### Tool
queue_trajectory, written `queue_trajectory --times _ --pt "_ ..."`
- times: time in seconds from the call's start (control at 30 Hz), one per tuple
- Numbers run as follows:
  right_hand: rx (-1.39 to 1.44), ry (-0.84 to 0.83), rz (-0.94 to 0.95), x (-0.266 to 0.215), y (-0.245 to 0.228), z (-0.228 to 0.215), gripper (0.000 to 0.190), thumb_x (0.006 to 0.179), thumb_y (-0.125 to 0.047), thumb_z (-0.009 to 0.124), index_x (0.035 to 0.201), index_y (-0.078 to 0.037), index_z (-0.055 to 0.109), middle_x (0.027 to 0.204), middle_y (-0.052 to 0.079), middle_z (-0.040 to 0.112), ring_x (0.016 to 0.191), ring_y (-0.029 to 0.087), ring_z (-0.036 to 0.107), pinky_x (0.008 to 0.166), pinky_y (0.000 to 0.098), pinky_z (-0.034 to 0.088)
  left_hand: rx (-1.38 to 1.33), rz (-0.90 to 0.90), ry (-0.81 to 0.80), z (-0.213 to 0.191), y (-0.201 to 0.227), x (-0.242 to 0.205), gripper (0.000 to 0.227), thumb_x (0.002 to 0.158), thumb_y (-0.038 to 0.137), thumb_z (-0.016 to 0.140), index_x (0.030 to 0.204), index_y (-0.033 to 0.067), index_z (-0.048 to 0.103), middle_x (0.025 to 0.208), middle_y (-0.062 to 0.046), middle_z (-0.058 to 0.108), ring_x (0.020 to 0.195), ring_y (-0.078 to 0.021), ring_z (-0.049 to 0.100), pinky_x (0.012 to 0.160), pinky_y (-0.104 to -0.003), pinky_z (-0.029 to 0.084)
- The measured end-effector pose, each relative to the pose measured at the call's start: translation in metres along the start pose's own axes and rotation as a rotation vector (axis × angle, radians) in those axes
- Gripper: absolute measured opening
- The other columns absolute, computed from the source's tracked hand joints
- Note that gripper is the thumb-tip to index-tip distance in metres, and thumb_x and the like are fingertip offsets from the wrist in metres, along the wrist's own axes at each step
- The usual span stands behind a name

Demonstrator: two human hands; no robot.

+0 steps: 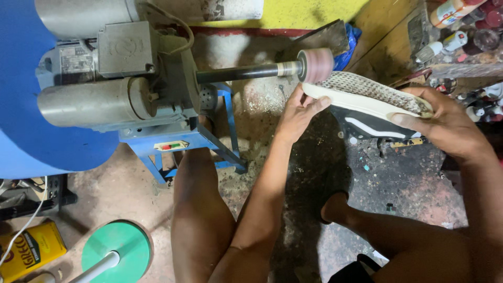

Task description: The person holds a shoe sole against a rotating grinding wheel and repeatedly moves it along the edge and bottom surface. The person rotates the sole to grind different areas and briefly inspects the surface during the process.

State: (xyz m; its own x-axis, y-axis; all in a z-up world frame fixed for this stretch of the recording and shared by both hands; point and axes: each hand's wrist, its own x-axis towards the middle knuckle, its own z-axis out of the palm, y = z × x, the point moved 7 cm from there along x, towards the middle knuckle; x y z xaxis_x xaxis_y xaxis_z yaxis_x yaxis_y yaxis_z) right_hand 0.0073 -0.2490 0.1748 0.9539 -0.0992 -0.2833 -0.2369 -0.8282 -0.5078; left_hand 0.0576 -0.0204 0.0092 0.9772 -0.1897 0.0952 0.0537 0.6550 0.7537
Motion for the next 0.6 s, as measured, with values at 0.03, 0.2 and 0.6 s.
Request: queue_trajectory --times 0.03,0.2,0.6 --pt "-0.001 -0.002 0.037 0.000 0.001 0.001 0.069 0.073 -0.052 0.079 0.135 -0.024 0.066 0.125 0.008 0.073 0.118 0.023 0.066 0.099 0.0482 0.052 0.017 -0.024 0.027 -0.004 -0.001 0.001 0.079 0.090 0.019 0.082 0.156 0.0070 0.041 0.153 -0.013 0.050 0.146 -0.0259 0.043 0.119 -0.042 0.041" --pt "-0.158 0.005 0.103 0.006 -0.013 0.012 0.070 0.078 -0.057 0.083 0.136 -0.022 0.065 0.129 0.014 0.068 0.120 0.029 0.061 0.102 0.0525 0.043 -0.036 -0.190 0.218 -0.035 -0.015 0.000 0.086 0.082 0.035 0.080 0.155 0.0120 0.040 0.145 -0.013 0.050 0.134 -0.0296 0.050 0.111 -0.051 0.047" --pt "-0.132 0.104 -0.082 0.016 -0.062 0.022 0.075 0.075 -0.065 0.082 0.124 -0.010 0.068 0.107 0.014 0.076 0.099 0.025 0.073 0.088 0.0419 0.056 -0.382 -0.031 0.168 -0.063 -0.028 0.010 0.053 0.108 0.042 0.064 0.145 0.0078 0.048 0.141 -0.011 0.052 0.125 -0.0262 0.050 0.099 -0.045 0.045"
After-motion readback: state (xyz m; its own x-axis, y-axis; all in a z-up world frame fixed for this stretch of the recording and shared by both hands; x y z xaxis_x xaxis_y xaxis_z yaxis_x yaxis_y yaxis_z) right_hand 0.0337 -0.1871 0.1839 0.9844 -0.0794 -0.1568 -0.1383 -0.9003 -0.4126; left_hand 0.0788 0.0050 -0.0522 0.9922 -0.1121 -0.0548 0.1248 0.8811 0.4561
